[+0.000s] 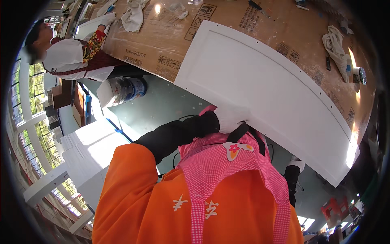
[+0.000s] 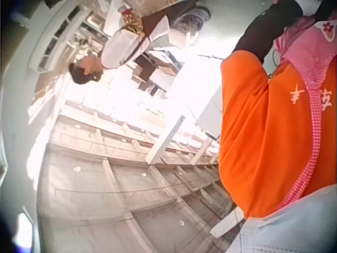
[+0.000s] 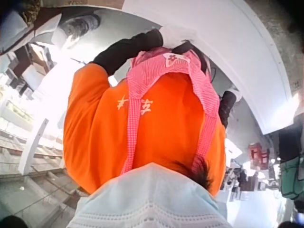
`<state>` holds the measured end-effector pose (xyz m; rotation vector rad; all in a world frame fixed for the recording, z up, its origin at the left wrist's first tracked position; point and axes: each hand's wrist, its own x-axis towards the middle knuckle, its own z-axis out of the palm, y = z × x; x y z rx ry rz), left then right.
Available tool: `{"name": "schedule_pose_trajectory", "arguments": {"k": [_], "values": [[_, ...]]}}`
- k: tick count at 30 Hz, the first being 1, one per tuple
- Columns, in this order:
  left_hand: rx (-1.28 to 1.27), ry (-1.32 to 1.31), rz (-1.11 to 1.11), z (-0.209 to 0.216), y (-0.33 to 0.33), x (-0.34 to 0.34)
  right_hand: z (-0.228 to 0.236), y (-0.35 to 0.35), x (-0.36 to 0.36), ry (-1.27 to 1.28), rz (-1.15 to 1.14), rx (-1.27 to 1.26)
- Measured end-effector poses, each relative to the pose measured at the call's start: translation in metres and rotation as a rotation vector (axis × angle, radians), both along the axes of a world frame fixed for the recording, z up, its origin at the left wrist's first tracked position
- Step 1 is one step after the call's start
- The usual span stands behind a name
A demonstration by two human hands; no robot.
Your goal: Repairing or touching up a white furniture panel by applying a substance and scraping away excess with a putty knife.
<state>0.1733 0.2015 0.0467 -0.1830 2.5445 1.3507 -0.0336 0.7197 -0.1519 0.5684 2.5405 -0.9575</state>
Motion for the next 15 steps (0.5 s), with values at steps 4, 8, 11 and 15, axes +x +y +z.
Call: {"name": "schedule_pose_trajectory", "arguments": {"k": [4,8,11,15], "values": [[-0.208,0.094,0.096,0.004,0.023,-0.037,0.023,-0.077,-0.011,-0.046,-0.785,-0.83],[-0.471,0.524,-0.01,-0.027,0.03,-0.178,0.009,0.046,0.003,0.025,0.161,-0.033],[-0.607,0.234,0.09,-0.015,-0.009,-0.236,0.065,-0.057,0.024,-0.024,-0.388,-0.539],[-0.626,-0.134,0.171,-0.004,-0.038,-0.273,0.123,-0.121,0.028,-0.125,-0.909,-0.866]]}}
